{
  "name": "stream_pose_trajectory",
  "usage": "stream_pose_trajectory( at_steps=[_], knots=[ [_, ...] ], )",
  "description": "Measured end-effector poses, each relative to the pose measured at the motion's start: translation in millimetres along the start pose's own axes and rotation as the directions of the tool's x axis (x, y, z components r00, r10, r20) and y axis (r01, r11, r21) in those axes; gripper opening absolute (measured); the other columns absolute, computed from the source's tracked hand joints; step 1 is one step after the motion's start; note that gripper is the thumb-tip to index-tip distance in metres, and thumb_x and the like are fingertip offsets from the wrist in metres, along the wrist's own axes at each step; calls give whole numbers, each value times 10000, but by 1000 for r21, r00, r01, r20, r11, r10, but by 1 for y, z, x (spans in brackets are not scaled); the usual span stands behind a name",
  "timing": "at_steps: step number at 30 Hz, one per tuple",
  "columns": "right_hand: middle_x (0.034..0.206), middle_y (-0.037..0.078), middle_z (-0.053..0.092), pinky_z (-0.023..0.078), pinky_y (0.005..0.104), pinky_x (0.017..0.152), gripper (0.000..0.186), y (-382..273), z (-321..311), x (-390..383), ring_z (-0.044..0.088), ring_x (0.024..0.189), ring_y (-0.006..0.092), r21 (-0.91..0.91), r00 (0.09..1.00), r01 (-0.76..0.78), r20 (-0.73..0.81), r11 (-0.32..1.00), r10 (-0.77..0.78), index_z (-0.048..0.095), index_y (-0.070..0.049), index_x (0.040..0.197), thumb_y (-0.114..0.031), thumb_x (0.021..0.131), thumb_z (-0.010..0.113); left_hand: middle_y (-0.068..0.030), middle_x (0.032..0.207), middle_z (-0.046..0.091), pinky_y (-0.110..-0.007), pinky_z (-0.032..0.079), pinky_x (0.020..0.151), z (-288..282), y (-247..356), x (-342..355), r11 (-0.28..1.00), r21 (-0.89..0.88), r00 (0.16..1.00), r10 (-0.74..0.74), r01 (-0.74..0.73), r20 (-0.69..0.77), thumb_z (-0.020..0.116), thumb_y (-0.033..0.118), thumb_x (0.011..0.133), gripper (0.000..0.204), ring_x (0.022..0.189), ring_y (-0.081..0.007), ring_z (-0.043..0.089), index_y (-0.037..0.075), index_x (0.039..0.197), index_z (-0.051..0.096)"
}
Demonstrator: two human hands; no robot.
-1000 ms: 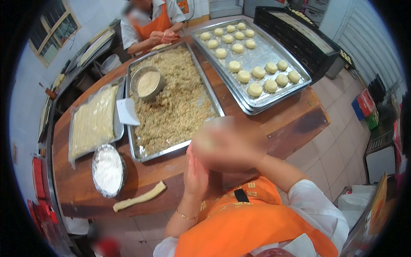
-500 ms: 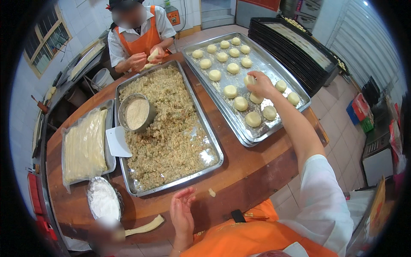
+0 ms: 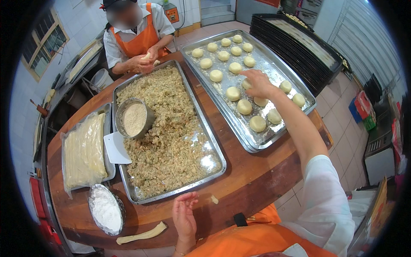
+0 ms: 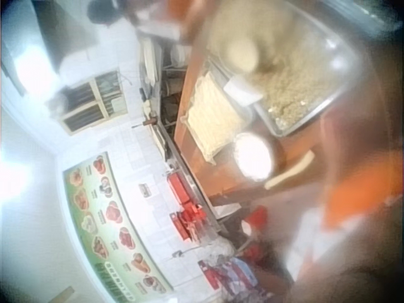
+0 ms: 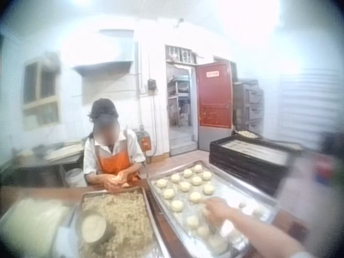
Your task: The person prepares pastries by rolling out dough on a wooden table, stuffing them with a mixture from a tray, and shaping them into rounds.
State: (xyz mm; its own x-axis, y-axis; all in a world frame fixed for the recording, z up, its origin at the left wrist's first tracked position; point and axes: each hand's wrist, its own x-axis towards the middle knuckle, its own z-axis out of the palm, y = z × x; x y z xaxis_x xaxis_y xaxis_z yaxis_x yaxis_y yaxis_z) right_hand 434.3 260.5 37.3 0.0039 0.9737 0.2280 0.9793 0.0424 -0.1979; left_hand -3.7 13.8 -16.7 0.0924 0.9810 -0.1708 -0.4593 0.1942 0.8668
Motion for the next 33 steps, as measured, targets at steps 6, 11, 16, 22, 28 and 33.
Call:
stream_pose_trajectory(
  at_steps=[6,11,16,22,28,33],
  knots=[
    [1291,114,626,354,463,1103,568,-26,-3,12,532,1239,318,111,956,103,264,989,-129,659,-168,1293,-337,764,780,-170,1159,670,-356,492,945,-3,-1,1,1000,-15,999,-25,25,-29,488,231,1066,283,1119,-250,641,-11,1179,580],
    [1303,107,623,354,483,1106,549,-34,4,24,529,1251,322,56,973,20,231,998,-32,662,-172,1288,-375,790,774,-164,1142,673,-350,496,930,-6,1,1,999,-34,999,-15,14,-47,492,216,1063,260,1099,-245,647,-8,1162,580],
    [1313,117,612,365,496,1108,560,-13,-1,23,521,1263,335,29,997,29,67,999,-31,651,-191,1312,-410,810,766,-161,1135,673,-338,497,917,-10,3,-2,1000,-27,998,-3,2,-69,491,198,1061,243,1085,-237,649,-8,1156,579],
    [1306,177,540,452,424,1080,621,4,-14,11,540,1228,342,-40,926,-197,319,980,200,563,-216,1391,-124,812,766,-157,1134,672,-338,496,917,-13,-1,1,998,-54,998,-23,20,-58,490,179,1059,225,1081,-228,649,-3,1151,583],
    [1354,178,524,451,404,1084,613,16,-1,13,550,1219,366,60,972,-149,190,987,135,553,-196,1393,2,826,678,-140,1131,670,-349,497,926,-7,6,-1,998,-59,999,-6,3,-53,493,163,1055,212,1087,-223,645,0,1146,592],
    [1262,156,624,471,399,1030,479,-36,9,8,603,1174,310,177,972,35,-234,984,7,595,-112,1325,-61,851,641,-130,1139,671,-339,495,948,-43,14,-35,998,55,977,35,-24,-212,479,170,1062,245,1081,-200,640,-19,1156,605]
  ],
)
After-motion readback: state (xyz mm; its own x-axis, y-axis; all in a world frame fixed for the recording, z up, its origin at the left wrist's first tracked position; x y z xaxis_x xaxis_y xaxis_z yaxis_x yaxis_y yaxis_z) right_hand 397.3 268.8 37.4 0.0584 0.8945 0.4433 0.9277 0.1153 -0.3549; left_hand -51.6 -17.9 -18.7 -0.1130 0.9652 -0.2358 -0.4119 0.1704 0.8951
